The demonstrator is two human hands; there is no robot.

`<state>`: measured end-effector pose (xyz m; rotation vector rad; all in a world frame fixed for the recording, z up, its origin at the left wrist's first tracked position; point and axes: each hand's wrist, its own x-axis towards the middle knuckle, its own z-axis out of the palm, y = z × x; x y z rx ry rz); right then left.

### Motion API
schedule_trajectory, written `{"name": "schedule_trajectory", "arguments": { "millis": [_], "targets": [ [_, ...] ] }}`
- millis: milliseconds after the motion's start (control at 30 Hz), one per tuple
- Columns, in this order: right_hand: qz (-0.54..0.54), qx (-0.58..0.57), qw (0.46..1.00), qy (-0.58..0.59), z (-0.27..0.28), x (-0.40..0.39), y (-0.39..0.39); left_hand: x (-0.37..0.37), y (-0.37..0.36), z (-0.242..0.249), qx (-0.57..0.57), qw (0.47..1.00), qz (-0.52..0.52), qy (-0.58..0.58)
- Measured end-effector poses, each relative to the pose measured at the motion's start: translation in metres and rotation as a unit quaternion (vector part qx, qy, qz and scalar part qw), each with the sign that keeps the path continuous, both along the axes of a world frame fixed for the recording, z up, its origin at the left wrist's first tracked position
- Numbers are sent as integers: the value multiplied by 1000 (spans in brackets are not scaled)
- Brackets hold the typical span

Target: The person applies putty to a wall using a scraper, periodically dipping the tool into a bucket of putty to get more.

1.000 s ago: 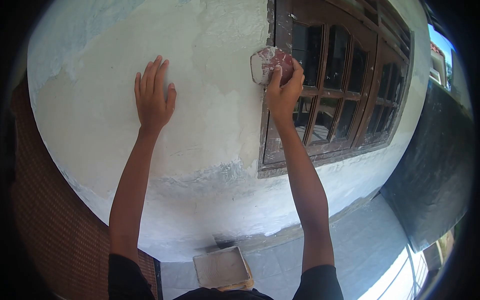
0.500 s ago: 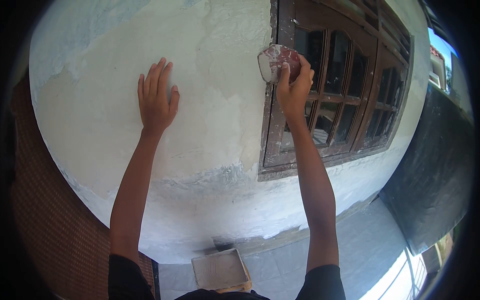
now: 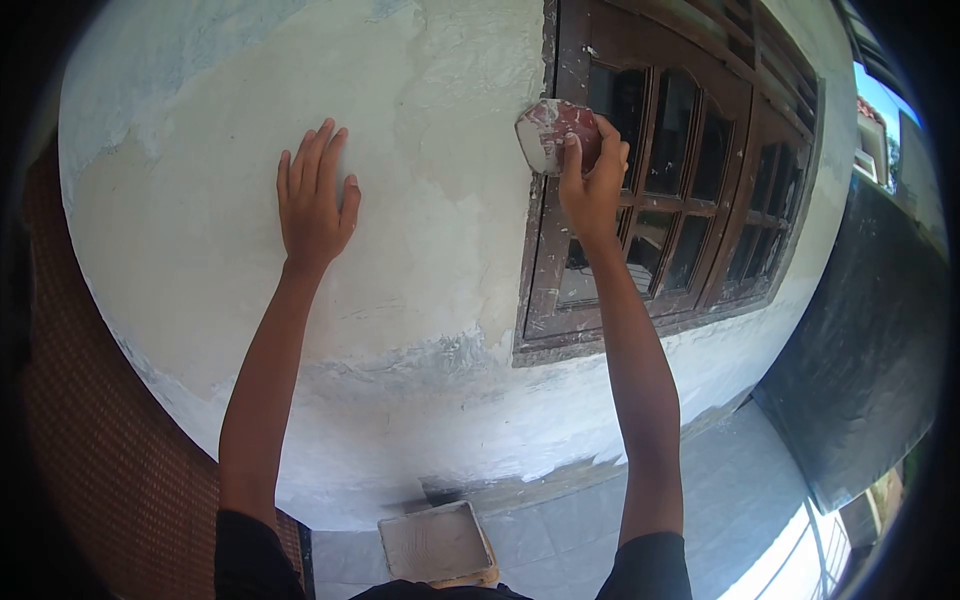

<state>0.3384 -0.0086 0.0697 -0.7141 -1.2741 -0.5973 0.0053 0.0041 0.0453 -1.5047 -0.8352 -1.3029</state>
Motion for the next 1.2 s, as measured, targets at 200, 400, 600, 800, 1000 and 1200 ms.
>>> {"name": "schedule_trajectory", "arguments": {
  "millis": [200,400,600,800,1000,1200],
  "targets": [
    [161,51,983,69,8,9,0,1,-1,0,0,1000,-1,-3],
    [33,-58,986,-150,-15,-22,-1,0,-1,-1,-3,1000,-4,-1],
    [-3,50,999,5,18,-2,3,0,-1,0,-9,1000,-4,-4],
    [207,4,978,17,4,-37,-7,1,-2,-1,-5,1000,-4,-7],
    [24,7,993,-113,-7,-56,3,0,-1,0,1,1000,-7,2],
    [60,59,990,113,21,-12,8,1,-2,0,-4,1000,-2,-4]
  ]
}}
